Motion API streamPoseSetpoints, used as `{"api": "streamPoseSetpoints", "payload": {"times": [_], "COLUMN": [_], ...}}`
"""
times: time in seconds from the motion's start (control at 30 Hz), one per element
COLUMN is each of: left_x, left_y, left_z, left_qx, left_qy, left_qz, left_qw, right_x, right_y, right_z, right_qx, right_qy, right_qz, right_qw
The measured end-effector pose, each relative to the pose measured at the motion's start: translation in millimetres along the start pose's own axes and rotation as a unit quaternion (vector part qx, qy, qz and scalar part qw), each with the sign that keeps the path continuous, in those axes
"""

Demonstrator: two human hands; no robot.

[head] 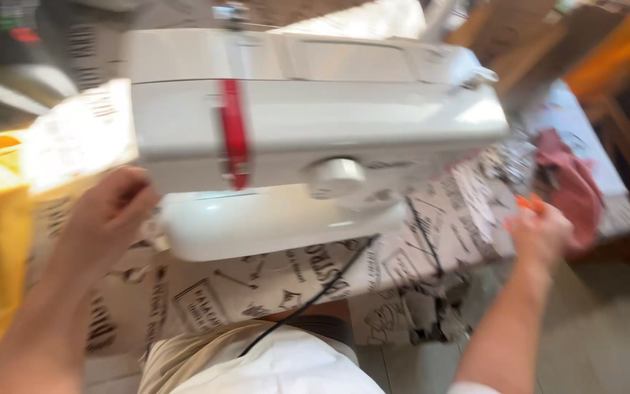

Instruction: Cutting labels from a strip and sewing them using a sewing machine

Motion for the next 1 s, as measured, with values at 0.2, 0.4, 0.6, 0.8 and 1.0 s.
{"api": "streamPoseSetpoints", "payload": {"times": [0.2, 0.4, 0.6, 0.8, 1.0], "left_x": [-30.7, -33.7, -14.4, -11.2, -10.3], "left_y": [-37.9, -60.6, -73.1, -86.5, -90.4], "left_z": [-40.2, -54.2, -55.6, -61.4, -61.6], "left_qx": [0.008, -0.013, -0.015, -0.027, -0.048], "left_qy": [-0.122, -0.221, -0.336, -0.279, -0.237], "left_qz": [0.017, -0.025, 0.001, 0.017, 0.058], "left_qw": [0.992, 0.975, 0.942, 0.96, 0.969], "right_x": [147.9, 251.7, 381.3, 434.6, 443.0], "right_y": [-147.7, -257.0, -333.7, -358.3, -362.1], "right_z": [-72.9, -50.1, -48.3, -46.0, -42.9], "right_qx": [-0.092, 0.006, 0.575, 0.657, 0.645], "right_qy": [0.168, 0.254, 0.522, 0.526, 0.515], "right_qz": [-0.102, -0.292, -0.168, 0.005, -0.004], "right_qw": [0.976, 0.922, 0.607, 0.54, 0.565]}}
Point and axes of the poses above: each hand's wrist, its own y-axis towards the middle knuckle, its own z-axis out of the palm, x = y × z, the point moved 1 cm from there along y, towards the middle knuckle, and after that the axes turned 15 degrees about -y, right-handed, at the moved point
